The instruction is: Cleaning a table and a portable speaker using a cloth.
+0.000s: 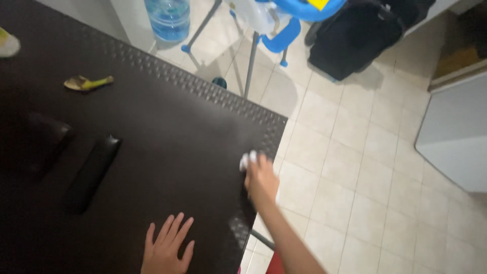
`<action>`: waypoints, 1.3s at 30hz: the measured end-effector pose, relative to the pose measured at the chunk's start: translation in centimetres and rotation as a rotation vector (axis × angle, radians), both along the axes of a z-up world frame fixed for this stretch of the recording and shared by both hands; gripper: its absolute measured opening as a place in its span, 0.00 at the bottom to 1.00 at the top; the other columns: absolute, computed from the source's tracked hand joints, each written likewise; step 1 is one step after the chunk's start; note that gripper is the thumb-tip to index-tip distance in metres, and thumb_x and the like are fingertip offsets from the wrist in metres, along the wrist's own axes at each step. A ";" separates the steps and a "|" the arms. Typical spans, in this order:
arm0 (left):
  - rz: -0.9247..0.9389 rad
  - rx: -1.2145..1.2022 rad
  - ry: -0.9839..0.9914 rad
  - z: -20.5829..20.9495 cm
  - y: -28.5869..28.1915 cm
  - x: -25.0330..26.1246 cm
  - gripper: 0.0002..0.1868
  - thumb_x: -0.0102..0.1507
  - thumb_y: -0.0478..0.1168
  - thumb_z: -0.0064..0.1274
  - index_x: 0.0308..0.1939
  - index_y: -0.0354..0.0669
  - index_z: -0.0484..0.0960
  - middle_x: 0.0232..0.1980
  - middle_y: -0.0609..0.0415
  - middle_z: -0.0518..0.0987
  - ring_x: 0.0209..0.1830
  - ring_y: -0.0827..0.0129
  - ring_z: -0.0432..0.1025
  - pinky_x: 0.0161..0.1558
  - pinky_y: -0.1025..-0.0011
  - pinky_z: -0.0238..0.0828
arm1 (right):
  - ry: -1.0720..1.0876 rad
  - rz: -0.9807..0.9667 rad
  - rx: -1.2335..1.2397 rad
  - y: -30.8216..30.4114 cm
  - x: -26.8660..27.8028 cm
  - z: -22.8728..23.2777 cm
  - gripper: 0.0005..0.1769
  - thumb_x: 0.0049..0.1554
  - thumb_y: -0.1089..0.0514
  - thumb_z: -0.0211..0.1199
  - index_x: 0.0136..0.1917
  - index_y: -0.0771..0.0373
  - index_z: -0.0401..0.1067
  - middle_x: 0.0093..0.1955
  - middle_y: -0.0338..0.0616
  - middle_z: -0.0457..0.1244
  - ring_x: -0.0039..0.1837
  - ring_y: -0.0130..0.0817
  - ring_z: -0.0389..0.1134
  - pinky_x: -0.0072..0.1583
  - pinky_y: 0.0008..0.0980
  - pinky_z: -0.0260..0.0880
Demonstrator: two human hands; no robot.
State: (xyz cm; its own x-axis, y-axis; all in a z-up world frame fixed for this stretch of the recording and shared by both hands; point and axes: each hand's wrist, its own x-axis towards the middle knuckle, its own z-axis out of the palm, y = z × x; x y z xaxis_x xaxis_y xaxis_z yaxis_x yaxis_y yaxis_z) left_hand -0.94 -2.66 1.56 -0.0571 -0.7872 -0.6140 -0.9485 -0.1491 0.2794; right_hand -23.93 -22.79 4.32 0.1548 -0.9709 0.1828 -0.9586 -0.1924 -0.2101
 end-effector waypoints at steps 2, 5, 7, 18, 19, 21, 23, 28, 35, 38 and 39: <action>-0.004 -0.026 0.006 -0.5 -0.1 0.1 0.37 0.64 0.61 0.47 0.77 0.74 0.56 0.83 0.61 0.51 0.81 0.66 0.42 0.76 0.36 0.30 | 0.012 -0.038 -0.001 -2.4 0.2 1.1 0.08 0.54 0.59 0.64 0.49 0.53 0.78 0.52 0.42 0.64 0.52 0.45 0.68 0.45 0.45 0.72; 0.019 -0.109 0.005 -1.8 0.3 0.4 0.37 0.63 0.61 0.47 0.77 0.73 0.57 0.82 0.60 0.52 0.80 0.65 0.43 0.75 0.35 0.31 | 0.014 -0.069 0.020 -3.2 1.5 1.8 0.08 0.53 0.59 0.65 0.48 0.54 0.77 0.51 0.42 0.63 0.53 0.44 0.68 0.45 0.46 0.72; -0.001 -0.140 0.025 -1.3 1.8 0.3 0.37 0.63 0.61 0.48 0.76 0.72 0.57 0.81 0.59 0.53 0.79 0.65 0.45 0.75 0.35 0.31 | 0.031 -0.110 0.067 0.8 0.9 1.4 0.08 0.52 0.59 0.66 0.47 0.54 0.77 0.51 0.43 0.63 0.53 0.45 0.67 0.45 0.46 0.72; 0.000 -0.097 0.025 -1.1 0.0 0.2 0.39 0.63 0.60 0.50 0.77 0.70 0.58 0.82 0.59 0.52 0.80 0.62 0.44 0.73 0.35 0.30 | -0.007 -0.101 -0.171 -10.5 -0.5 -0.4 0.09 0.57 0.57 0.63 0.51 0.57 0.76 0.58 0.50 0.63 0.54 0.51 0.66 0.48 0.49 0.71; 0.005 -0.091 0.019 -1.3 0.2 0.2 0.39 0.63 0.60 0.50 0.77 0.70 0.58 0.82 0.59 0.52 0.80 0.62 0.44 0.73 0.35 0.30 | -0.012 -0.095 -0.165 -11.0 0.3 -0.3 0.09 0.57 0.57 0.63 0.51 0.57 0.76 0.58 0.50 0.63 0.54 0.51 0.66 0.48 0.49 0.71; 0.094 -0.387 0.089 -1.5 1.6 -0.1 0.37 0.58 0.56 0.54 0.73 0.68 0.68 0.76 0.58 0.63 0.78 0.62 0.53 0.72 0.36 0.36 | -0.014 -0.134 -0.245 -11.1 1.1 -0.3 0.08 0.59 0.54 0.63 0.50 0.57 0.75 0.60 0.47 0.64 0.55 0.52 0.66 0.49 0.49 0.71; 0.129 -0.456 0.098 -0.3 0.9 -0.3 0.36 0.57 0.54 0.54 0.71 0.66 0.70 0.75 0.58 0.66 0.76 0.62 0.56 0.72 0.38 0.39 | -0.004 -0.148 -0.205 -8.9 2.7 0.3 0.10 0.60 0.52 0.63 0.52 0.58 0.74 0.59 0.48 0.64 0.54 0.52 0.66 0.50 0.48 0.70; 0.155 -0.622 0.119 0.3 1.8 -0.1 0.31 0.57 0.51 0.54 0.67 0.63 0.74 0.71 0.58 0.71 0.73 0.64 0.61 0.72 0.42 0.45 | 0.042 0.034 -0.242 4.9 4.9 0.5 0.21 0.60 0.53 0.61 0.61 0.69 0.72 0.62 0.56 0.63 0.54 0.54 0.65 0.50 0.46 0.70; 0.128 -0.641 0.063 1.6 2.5 -0.6 0.30 0.58 0.51 0.51 0.67 0.63 0.74 0.71 0.59 0.71 0.72 0.68 0.62 0.73 0.45 0.47 | 0.004 -0.097 -0.042 30.7 5.6 -6.2 0.15 0.54 0.48 0.65 0.51 0.56 0.77 0.54 0.49 0.67 0.45 0.48 0.66 0.43 0.47 0.66; 0.097 -0.682 0.023 1.7 2.1 -0.5 0.30 0.59 0.51 0.50 0.68 0.62 0.74 0.71 0.58 0.71 0.72 0.67 0.62 0.74 0.46 0.48 | -0.068 -0.060 0.016 35.9 6.0 -8.7 0.16 0.53 0.48 0.69 0.51 0.57 0.78 0.54 0.53 0.66 0.42 0.49 0.66 0.42 0.48 0.67; 0.095 -0.705 0.010 1.7 2.1 -0.5 0.30 0.60 0.51 0.50 0.68 0.61 0.73 0.71 0.58 0.71 0.73 0.66 0.62 0.74 0.46 0.48 | -0.124 0.015 0.082 37.4 5.9 -9.4 0.17 0.53 0.48 0.72 0.52 0.59 0.79 0.55 0.57 0.65 0.40 0.50 0.66 0.41 0.49 0.68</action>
State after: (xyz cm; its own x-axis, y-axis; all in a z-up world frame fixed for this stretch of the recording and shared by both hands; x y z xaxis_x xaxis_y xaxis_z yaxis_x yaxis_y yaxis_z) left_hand -1.45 -0.60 3.24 0.0280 -0.9986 0.0439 -0.9372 -0.0110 0.3485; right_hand -18.02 14.64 -5.08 0.1507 -0.9810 0.1217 -0.9215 -0.1840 -0.3419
